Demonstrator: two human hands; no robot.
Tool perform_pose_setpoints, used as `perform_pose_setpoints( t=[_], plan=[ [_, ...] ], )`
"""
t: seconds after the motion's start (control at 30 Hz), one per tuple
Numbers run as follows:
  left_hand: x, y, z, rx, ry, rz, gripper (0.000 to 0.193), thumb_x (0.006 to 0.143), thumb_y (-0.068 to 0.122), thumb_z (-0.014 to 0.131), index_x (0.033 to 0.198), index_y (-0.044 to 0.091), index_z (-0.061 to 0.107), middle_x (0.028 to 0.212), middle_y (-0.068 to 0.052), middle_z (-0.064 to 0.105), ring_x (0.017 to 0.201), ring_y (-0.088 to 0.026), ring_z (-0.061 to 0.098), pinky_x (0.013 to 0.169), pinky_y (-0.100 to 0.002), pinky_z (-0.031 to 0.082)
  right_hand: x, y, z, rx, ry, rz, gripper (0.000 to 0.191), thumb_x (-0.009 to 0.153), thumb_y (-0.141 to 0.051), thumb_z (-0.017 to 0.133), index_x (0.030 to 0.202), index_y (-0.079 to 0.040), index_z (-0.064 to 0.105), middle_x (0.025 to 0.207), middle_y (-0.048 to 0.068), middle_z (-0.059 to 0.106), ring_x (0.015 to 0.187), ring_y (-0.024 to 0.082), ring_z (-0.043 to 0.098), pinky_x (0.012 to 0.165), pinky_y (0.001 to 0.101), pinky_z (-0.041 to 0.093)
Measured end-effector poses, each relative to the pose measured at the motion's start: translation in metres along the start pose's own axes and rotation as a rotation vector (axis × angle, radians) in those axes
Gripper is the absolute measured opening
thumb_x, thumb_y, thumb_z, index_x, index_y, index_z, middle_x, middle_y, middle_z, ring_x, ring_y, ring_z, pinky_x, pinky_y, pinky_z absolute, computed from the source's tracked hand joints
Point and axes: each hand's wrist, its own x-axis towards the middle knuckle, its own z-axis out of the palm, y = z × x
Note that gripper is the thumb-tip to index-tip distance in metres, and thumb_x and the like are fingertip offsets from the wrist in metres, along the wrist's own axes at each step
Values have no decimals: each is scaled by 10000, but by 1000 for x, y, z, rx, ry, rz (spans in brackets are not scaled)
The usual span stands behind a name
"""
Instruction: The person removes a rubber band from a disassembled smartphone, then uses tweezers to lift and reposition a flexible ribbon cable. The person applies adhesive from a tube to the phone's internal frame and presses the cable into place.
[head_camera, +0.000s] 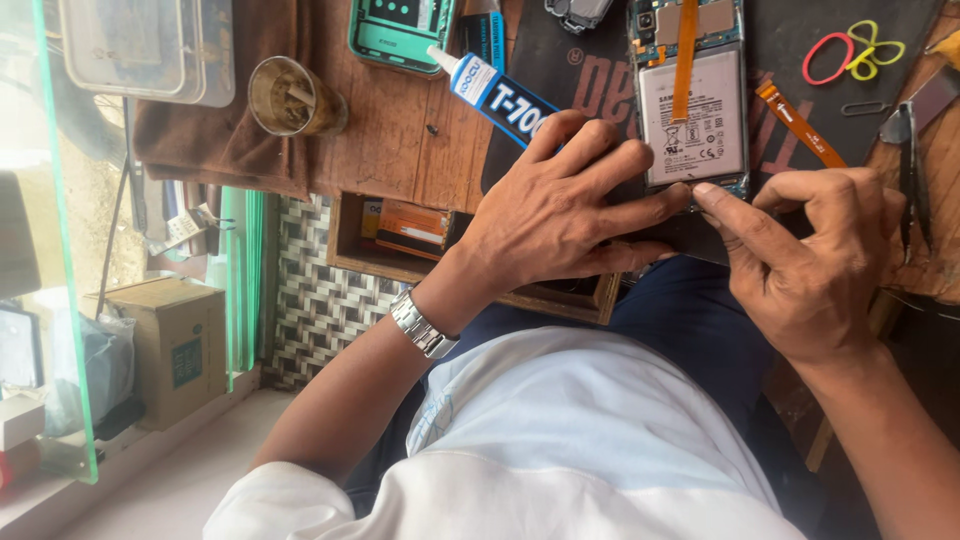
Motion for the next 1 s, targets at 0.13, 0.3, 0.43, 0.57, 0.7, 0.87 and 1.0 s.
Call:
perform_pose_setpoints(
  t=[0.13,0.3,0.43,0.57,0.7,0.87,1.0],
  plan=[
    [0,-1,4,-31,-12,0,507,981,623,675,1348,273,662,1150,-20,527,1152,-226,519,1122,-465,405,1,3,-2,-49,-37,-14,260,991,-206,829,1236,-293,825,960,-57,547,953,163,473,891,306,367],
    [1,-2,0,-26,2,12,512,982,606,699,1357,259,673,1155,-23,521,1155,-226,517,1126,-462,408,6,10,-4,-43,-57,-57,254,994,-213,825,1222,-324,818,922,-56,545,961,168,482,905,337,359],
    [9,-3,-11,-114,39,35,477,949,547,764,1304,238,687,1150,-36,535,1120,-250,503,1071,-469,397,9,17,-3,25,-65,-65,218,975,-242,849,1178,-315,821,925,-49,550,960,190,491,875,350,359],
    [34,-18,-25,-145,126,94,365,906,475,822,1158,220,753,1117,-56,580,1094,-262,530,997,-473,418,9,18,-2,75,-63,-42,238,940,-275,812,1177,-298,821,934,-29,566,951,201,503,840,350,353],
    [80,-51,-36,-302,-46,25,364,910,384,784,1183,152,721,1149,-22,695,1017,-191,666,903,-371,548,7,15,-2,71,-65,-59,229,948,-260,864,1169,-298,815,931,-35,568,920,191,502,870,363,364],
    [124,-71,-31,-390,-377,-115,405,746,488,908,936,161,764,804,6,748,621,-171,691,510,-324,516,7,13,1,69,-68,-46,264,920,-234,881,1167,-291,808,935,-36,578,923,186,503,877,381,375],
    [148,-80,-5,-428,-429,215,327,631,382,960,860,207,805,828,36,733,620,-172,648,476,-318,474,7,14,6,54,-49,-57,365,888,-82,850,1172,-308,809,925,-34,574,916,186,520,873,371,390]
  ],
)
